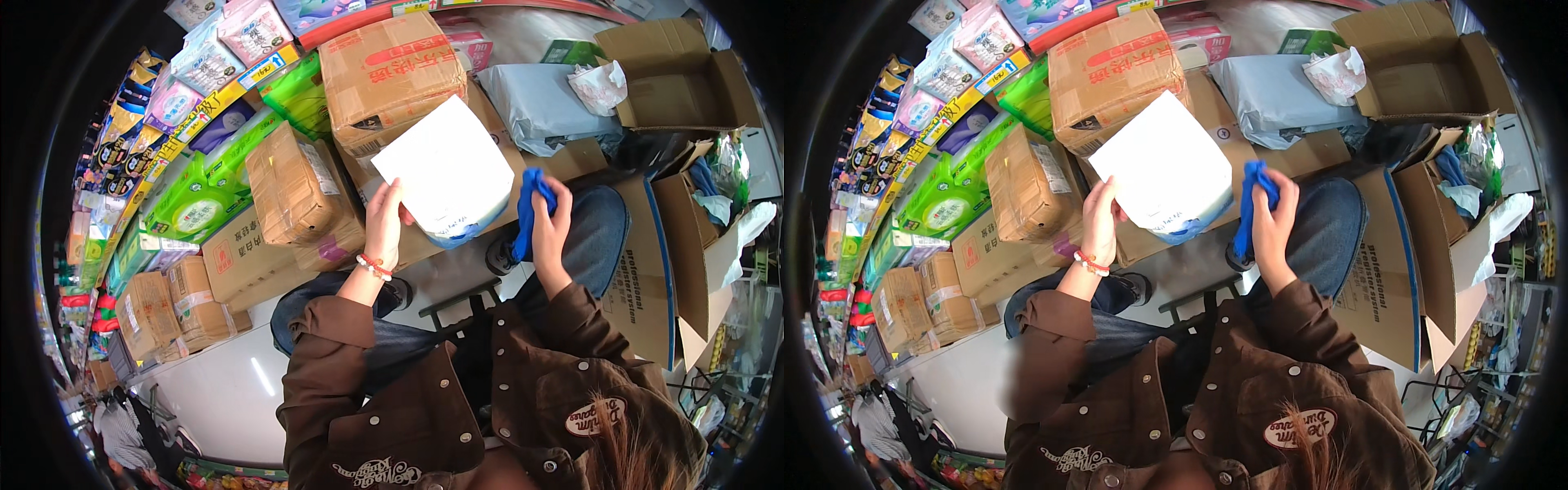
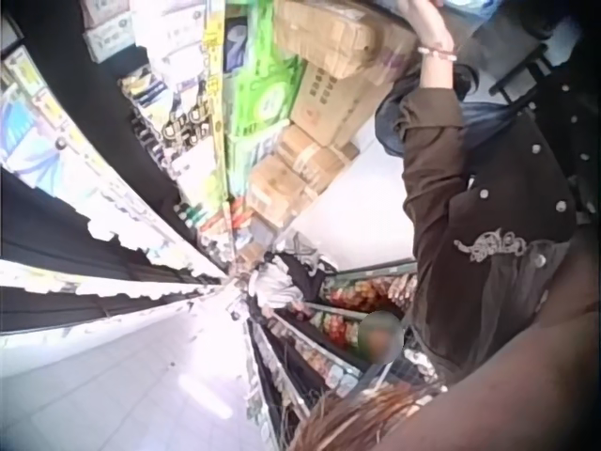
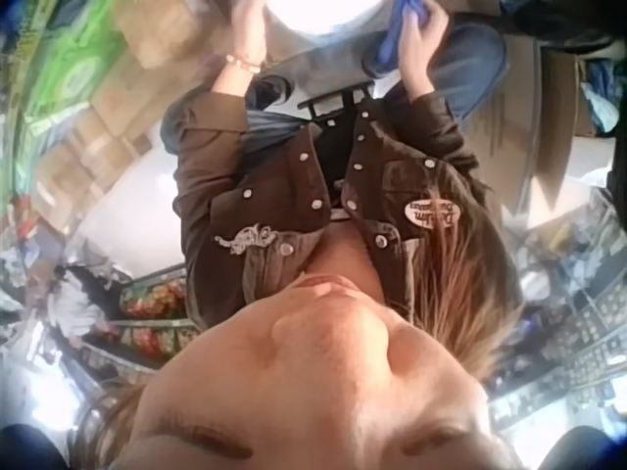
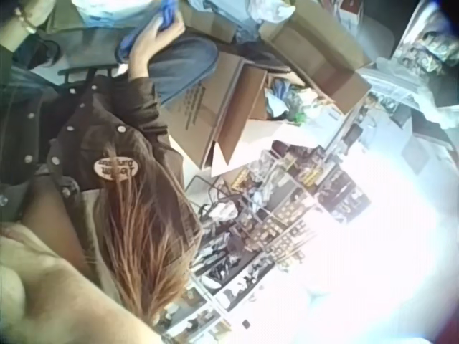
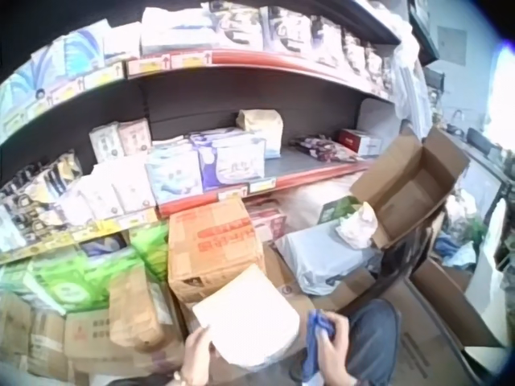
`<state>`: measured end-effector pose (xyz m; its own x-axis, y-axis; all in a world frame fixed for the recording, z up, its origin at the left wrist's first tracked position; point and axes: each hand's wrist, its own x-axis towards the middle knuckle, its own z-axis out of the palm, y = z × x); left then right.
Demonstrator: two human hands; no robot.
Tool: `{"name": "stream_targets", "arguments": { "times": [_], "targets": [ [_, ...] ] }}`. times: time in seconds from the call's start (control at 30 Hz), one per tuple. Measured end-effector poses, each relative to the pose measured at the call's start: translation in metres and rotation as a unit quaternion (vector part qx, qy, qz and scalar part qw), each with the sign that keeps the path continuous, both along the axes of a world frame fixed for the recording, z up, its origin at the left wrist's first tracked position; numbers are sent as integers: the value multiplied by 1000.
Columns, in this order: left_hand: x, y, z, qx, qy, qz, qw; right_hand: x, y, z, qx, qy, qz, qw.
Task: The person wipes the packaging of multiple sanitary pad packs with a blue cloth, then places them on a shelf. The person handles each pack individually, wiping all sides before stacking them.
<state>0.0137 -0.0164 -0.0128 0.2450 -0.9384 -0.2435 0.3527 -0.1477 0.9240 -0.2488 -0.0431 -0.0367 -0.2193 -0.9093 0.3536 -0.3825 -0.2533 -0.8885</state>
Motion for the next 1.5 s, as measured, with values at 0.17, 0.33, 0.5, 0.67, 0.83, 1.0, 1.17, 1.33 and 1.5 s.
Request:
{"name": "stream_targets", "arguments": {
  "times": [0.17,0.33,0.5,0.67,0.83,1.0,1.17,1.33,1.5],
  "targets": [
    [2,-1,8,5,-34,44,998,32,-39,-6,64,-30,139,988],
    [16,-7,-19,-54,-96,84,990,17,-43,-50,258,-105,171,945],
    [1,16,12,2,111,68,991,37,-36,-14,278,-287,167,901],
    [5,51,-17,-20,246,114,962,46,-4,31,49,-84,161,982],
    [-21,67,-49,-18,313,151,937,52,38,93,-157,100,249,950],
    [-39,73,-106,-80,172,148,971,52,55,74,-173,175,323,914],
    [-17,82,-141,-115,237,126,957,58,68,67,-185,216,369,885],
    [-26,79,-118,-117,241,133,954,25,54,59,-140,204,273,930],
    [-24,81,-90,-126,243,135,952,11,58,64,-50,84,253,962]
  ]
}}
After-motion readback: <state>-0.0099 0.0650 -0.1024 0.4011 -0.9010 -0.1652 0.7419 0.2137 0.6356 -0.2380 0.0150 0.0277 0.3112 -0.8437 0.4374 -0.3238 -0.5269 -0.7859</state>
